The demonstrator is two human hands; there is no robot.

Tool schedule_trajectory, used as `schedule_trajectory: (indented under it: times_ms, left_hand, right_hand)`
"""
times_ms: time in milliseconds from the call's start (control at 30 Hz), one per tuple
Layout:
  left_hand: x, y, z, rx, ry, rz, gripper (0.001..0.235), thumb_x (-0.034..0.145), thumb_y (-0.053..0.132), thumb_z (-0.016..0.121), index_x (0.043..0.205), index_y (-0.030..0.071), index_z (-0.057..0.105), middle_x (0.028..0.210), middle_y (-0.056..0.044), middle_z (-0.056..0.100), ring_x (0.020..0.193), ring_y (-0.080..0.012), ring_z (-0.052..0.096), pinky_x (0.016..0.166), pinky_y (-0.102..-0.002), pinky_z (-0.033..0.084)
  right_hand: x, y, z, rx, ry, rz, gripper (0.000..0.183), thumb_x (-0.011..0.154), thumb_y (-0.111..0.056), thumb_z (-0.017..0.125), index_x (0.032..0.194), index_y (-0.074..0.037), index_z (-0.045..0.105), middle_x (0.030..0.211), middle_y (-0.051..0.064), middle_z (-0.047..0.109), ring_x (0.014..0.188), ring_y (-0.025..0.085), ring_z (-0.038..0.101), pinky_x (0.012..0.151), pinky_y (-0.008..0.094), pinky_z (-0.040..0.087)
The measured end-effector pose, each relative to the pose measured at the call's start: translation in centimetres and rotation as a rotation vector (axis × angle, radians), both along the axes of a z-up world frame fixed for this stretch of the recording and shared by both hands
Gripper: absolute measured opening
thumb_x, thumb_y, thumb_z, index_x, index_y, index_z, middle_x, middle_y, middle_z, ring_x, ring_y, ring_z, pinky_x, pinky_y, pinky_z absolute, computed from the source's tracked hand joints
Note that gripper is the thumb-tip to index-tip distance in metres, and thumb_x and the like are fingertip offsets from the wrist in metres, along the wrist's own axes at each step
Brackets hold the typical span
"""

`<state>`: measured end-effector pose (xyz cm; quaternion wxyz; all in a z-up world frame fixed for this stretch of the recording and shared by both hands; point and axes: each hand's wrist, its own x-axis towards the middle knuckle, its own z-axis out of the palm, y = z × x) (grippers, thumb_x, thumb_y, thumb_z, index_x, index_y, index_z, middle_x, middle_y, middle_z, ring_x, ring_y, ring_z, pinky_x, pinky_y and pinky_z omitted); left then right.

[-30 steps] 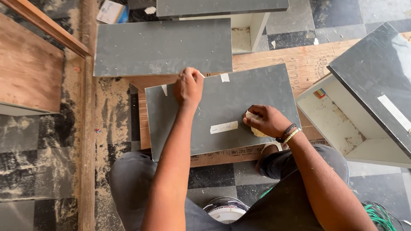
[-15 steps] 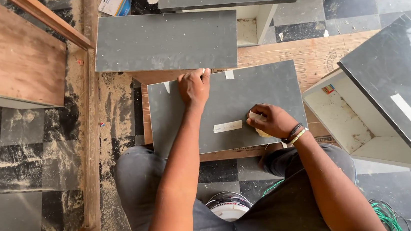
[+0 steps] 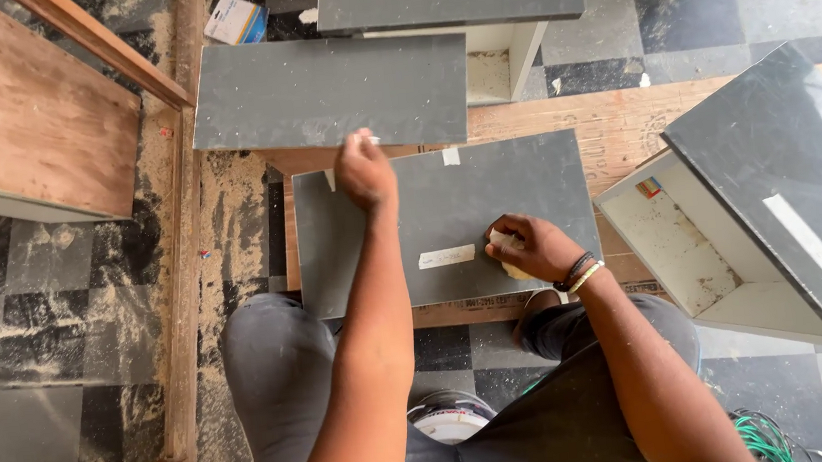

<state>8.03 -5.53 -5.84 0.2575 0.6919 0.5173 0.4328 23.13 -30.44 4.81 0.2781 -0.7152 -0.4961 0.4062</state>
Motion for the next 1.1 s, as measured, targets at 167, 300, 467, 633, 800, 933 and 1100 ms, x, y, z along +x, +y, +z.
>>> schedule_trajectory:
  times_ms: [167, 300, 467, 633, 800, 933, 1100]
  left_hand:
    - [0.7, -1.8, 1.8, 0.136, 0.033, 0.068, 0.036, 0.099, 0.041, 0.066, 0.112, 0.007, 0.067, 0.107, -0.012, 0.069, 0.108, -0.0356, 0.062, 0.096, -0.048, 0.047]
    - [-0.2, -5.7, 3.4, 0.385, 0.111, -0.512, 0.079, 0.077, 0.06, 0.081, 0.128, 0.004, 0.056, 0.122, -0.019, 0.061, 0.122, -0.037, 0.055, 0.103, -0.05, 0.043]
    - [-1.6, -8.7, 2.9, 0.371, 0.245, -0.657, 0.082, 0.081, 0.049, 0.08, 0.144, 0.006, 0.047, 0.139, -0.018, 0.057, 0.137, -0.0363, 0.049, 0.118, -0.048, 0.038]
    - [-1.4, -8.9, 2.8, 0.345, 0.259, -0.617, 0.087, 0.08, 0.048, 0.082, 0.149, 0.009, 0.045, 0.144, -0.016, 0.055, 0.143, -0.034, 0.048, 0.123, -0.046, 0.037]
    - [-1.4, -9.0, 3.9, 0.213, 0.236, -0.626, 0.095, 0.072, 0.064, 0.084, 0.14, 0.008, 0.048, 0.126, -0.012, 0.06, 0.128, -0.0329, 0.054, 0.112, -0.047, 0.041]
    - [-1.4, -8.6, 3.7, 0.18, 0.227, -0.627, 0.097, 0.068, 0.067, 0.084, 0.138, 0.009, 0.051, 0.122, -0.01, 0.062, 0.125, -0.0308, 0.056, 0.11, -0.046, 0.043]
    - [-1.2, -8.6, 3.1, 0.24, 0.311, -0.649, 0.106, 0.06, 0.074, 0.084, 0.136, 0.009, 0.05, 0.125, -0.012, 0.061, 0.126, -0.0317, 0.055, 0.108, -0.045, 0.043]
  right_hand:
    - [0.3, -0.4, -0.6, 0.031, -0.011, -0.041, 0.037, 0.088, -0.032, 0.075, 0.116, -0.009, 0.07, 0.105, 0.011, 0.073, 0.095, 0.022, 0.071, 0.084, 0.035, 0.057]
    - [-0.1, 0.5, 0.4, 0.321, 0.146, -0.064, 0.062, 0.084, -0.02, 0.077, 0.14, -0.009, 0.052, 0.131, 0.012, 0.057, 0.114, 0.022, 0.063, 0.094, 0.037, 0.057]
    - [-2.0, 1.7, -0.3, 0.293, 0.342, 0.06, 0.061, 0.085, -0.018, 0.077, 0.14, -0.011, 0.052, 0.135, 0.007, 0.056, 0.119, 0.021, 0.061, 0.099, 0.037, 0.053]
    - [-2.5, 2.4, -1.6, 0.159, -0.006, 0.073, 0.024, 0.09, -0.017, 0.079, 0.112, -0.008, 0.073, 0.117, 0.009, 0.066, 0.11, 0.02, 0.067, 0.098, 0.037, 0.055]
    - [-1.1, 2.8, -4.1, 0.268, 0.447, -0.262, 0.011, 0.095, -0.012, 0.068, 0.103, -0.006, 0.066, 0.094, 0.004, 0.072, 0.089, 0.011, 0.07, 0.078, 0.03, 0.059]
    - [0.7, 3.1, -6.3, 0.332, 0.448, -0.282, 0.009, 0.095, -0.011, 0.068, 0.1, -0.004, 0.065, 0.09, 0.002, 0.073, 0.084, 0.009, 0.072, 0.075, 0.027, 0.06]
    - [2.6, 2.2, -6.5, 0.367, 0.396, -0.318, 0.02, 0.097, -0.007, 0.068, 0.116, -0.002, 0.069, 0.097, 0.002, 0.072, 0.087, 0.01, 0.067, 0.077, 0.028, 0.057]
